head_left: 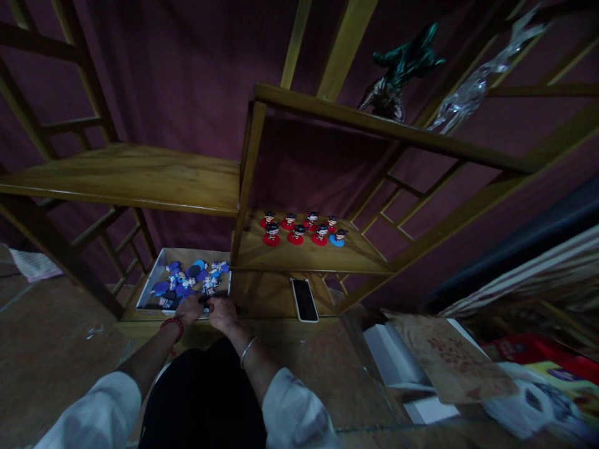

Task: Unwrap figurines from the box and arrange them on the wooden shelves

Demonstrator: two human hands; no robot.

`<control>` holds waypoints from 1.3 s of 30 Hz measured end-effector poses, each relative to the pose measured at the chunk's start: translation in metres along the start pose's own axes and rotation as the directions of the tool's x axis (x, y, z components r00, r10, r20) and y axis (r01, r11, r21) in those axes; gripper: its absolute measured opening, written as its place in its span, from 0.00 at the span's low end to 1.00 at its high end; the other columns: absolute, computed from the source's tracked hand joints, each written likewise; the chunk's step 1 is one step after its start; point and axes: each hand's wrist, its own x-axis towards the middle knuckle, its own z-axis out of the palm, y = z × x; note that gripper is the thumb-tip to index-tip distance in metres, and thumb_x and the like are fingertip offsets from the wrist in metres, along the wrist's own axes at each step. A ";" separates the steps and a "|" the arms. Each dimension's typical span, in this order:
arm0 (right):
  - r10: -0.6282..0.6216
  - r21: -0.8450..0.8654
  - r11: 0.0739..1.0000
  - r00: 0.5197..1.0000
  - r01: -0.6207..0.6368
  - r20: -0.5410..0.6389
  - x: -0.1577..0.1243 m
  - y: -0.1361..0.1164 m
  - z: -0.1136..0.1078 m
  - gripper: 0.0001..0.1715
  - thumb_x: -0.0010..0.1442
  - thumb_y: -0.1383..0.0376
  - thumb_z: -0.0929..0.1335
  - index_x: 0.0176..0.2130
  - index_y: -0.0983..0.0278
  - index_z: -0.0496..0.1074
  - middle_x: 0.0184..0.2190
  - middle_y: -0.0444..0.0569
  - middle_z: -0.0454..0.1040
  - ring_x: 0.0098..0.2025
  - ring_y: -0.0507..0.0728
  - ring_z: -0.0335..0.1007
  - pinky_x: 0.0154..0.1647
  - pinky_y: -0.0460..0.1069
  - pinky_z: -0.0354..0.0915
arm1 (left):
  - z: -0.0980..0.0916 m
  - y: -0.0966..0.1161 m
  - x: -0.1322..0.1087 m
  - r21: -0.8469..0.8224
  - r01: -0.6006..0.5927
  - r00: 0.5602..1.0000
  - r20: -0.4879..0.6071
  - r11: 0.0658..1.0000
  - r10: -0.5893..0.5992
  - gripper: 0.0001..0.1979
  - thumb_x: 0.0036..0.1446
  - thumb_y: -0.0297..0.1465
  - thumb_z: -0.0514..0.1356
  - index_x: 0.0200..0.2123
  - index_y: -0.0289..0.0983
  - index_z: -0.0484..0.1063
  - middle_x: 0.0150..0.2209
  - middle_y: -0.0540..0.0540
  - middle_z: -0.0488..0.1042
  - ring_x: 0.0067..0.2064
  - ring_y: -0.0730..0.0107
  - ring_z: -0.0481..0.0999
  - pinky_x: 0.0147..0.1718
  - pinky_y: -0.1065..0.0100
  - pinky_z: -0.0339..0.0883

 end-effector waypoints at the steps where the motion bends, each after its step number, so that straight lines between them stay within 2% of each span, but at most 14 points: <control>1: -0.006 -0.004 1.000 1.000 0.006 0.005 0.000 0.000 0.000 0.19 0.54 0.71 0.61 0.43 0.61 0.73 0.43 0.50 0.76 0.46 0.55 0.71 0.47 0.46 0.63 | 0.001 0.000 0.001 0.001 0.002 1.000 0.018 1.000 -0.002 0.12 0.53 0.27 0.51 0.35 0.36 0.74 0.38 0.44 0.77 0.42 0.66 0.75 0.36 0.74 0.64; 3: -0.017 -0.014 1.000 1.000 0.017 0.025 0.001 0.000 -0.001 0.19 0.53 0.72 0.61 0.42 0.62 0.73 0.42 0.51 0.76 0.46 0.56 0.71 0.46 0.46 0.63 | 0.001 0.002 0.001 0.011 0.016 0.998 0.053 1.000 -0.017 0.13 0.54 0.28 0.50 0.37 0.35 0.74 0.40 0.43 0.76 0.43 0.64 0.74 0.37 0.72 0.65; 8: -0.036 -0.023 0.999 0.998 0.037 0.043 0.004 0.001 -0.001 0.19 0.51 0.73 0.63 0.42 0.64 0.74 0.42 0.53 0.76 0.45 0.57 0.71 0.46 0.46 0.63 | -0.001 0.004 0.002 0.022 0.048 0.998 0.028 0.999 -0.049 0.12 0.53 0.29 0.52 0.36 0.37 0.74 0.38 0.44 0.76 0.43 0.62 0.75 0.38 0.70 0.66; 15: -0.023 -0.012 1.000 1.000 0.023 0.021 0.002 0.000 0.000 0.19 0.51 0.73 0.63 0.41 0.63 0.74 0.42 0.50 0.76 0.46 0.56 0.71 0.47 0.46 0.62 | 0.004 -0.004 0.011 -0.035 0.006 0.998 0.060 0.999 -0.004 0.12 0.54 0.31 0.50 0.33 0.35 0.74 0.40 0.40 0.76 0.44 0.61 0.74 0.40 0.66 0.65; 19: -0.015 0.005 1.000 1.000 0.015 0.014 0.002 0.001 0.001 0.18 0.50 0.73 0.63 0.40 0.62 0.74 0.41 0.49 0.76 0.45 0.56 0.71 0.46 0.46 0.62 | 0.005 -0.004 0.014 -0.034 0.014 0.997 0.082 0.999 -0.012 0.11 0.52 0.26 0.51 0.30 0.35 0.73 0.38 0.40 0.76 0.43 0.60 0.75 0.39 0.66 0.66; 22: -0.019 0.018 1.000 1.000 0.019 0.009 0.003 0.002 0.003 0.19 0.51 0.73 0.62 0.41 0.63 0.74 0.43 0.50 0.76 0.46 0.56 0.70 0.47 0.45 0.62 | 0.005 -0.004 0.014 -0.018 0.019 0.994 0.107 1.000 -0.017 0.10 0.50 0.26 0.52 0.30 0.35 0.74 0.39 0.40 0.76 0.43 0.60 0.74 0.40 0.66 0.66; 28: -0.019 0.041 0.999 1.000 0.019 -0.014 0.003 0.003 0.005 0.17 0.53 0.72 0.62 0.40 0.64 0.74 0.43 0.51 0.75 0.47 0.55 0.70 0.48 0.45 0.62 | 0.012 -0.009 0.017 -0.027 0.067 0.996 0.062 0.997 -0.065 0.11 0.52 0.29 0.52 0.34 0.35 0.73 0.41 0.39 0.75 0.44 0.60 0.74 0.39 0.66 0.66; 34: -0.010 0.104 0.995 0.999 0.014 -0.042 0.005 0.007 0.008 0.19 0.52 0.74 0.62 0.41 0.62 0.74 0.45 0.48 0.74 0.48 0.53 0.68 0.49 0.44 0.61 | 0.008 -0.007 0.011 -0.055 0.065 0.995 0.076 0.996 -0.060 0.11 0.53 0.30 0.52 0.35 0.35 0.72 0.41 0.40 0.75 0.44 0.61 0.74 0.38 0.68 0.65; 39: -0.025 0.131 0.991 0.996 0.036 -0.081 0.005 0.011 0.014 0.19 0.52 0.75 0.62 0.40 0.62 0.74 0.47 0.48 0.73 0.50 0.51 0.67 0.51 0.43 0.61 | 0.006 -0.007 0.006 -0.071 0.033 0.999 0.030 0.997 -0.031 0.09 0.52 0.29 0.52 0.34 0.36 0.71 0.38 0.42 0.75 0.43 0.62 0.74 0.38 0.69 0.65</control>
